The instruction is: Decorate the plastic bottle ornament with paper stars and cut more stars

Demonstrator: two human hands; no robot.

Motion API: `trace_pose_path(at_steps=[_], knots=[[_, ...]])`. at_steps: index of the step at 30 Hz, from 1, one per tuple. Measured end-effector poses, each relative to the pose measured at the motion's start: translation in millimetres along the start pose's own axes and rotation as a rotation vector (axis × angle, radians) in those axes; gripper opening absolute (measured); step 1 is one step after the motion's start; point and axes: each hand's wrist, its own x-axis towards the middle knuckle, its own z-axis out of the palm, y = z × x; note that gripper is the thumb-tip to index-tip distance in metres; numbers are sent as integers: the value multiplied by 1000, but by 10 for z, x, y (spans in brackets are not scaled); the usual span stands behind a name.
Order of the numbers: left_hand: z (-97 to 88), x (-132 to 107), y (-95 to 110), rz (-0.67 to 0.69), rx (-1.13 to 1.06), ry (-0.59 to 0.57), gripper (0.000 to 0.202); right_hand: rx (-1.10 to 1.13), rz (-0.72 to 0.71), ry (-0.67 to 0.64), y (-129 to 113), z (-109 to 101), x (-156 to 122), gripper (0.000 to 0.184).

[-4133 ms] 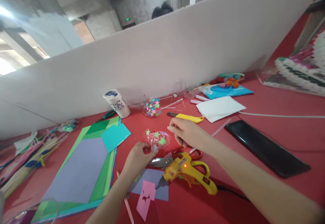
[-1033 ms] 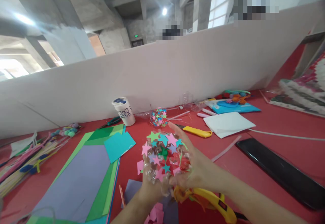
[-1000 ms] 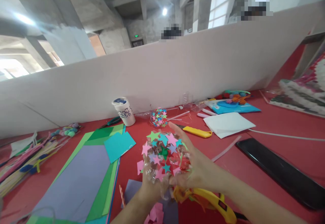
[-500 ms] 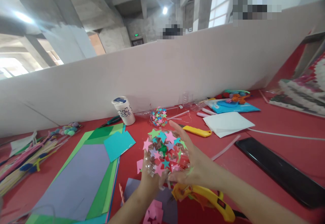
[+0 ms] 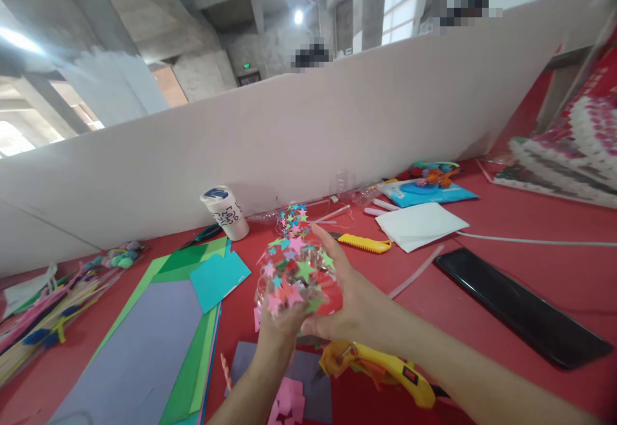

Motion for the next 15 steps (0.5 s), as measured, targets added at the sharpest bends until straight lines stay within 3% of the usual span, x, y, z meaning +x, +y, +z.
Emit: trace_pose_path(at_steps=[3,5,9,11,15], knots=[[164,1,148,18,-61,-21,19,95,-22,-3,82,-36,70,115],[240,-22,238,-72,-222,-11,19,85,-81,67,121,-63,115,103],[274,-58,338,-253,-401,-63,9,-114,-304,315,102,-104,116,39],[255,-58,350,-289,-426,-108,16,-194,-379,347,55,-111,78,14],[221,-45,367,-309,-470,-159,22,-365,-499,388,-18,-97,27,15]])
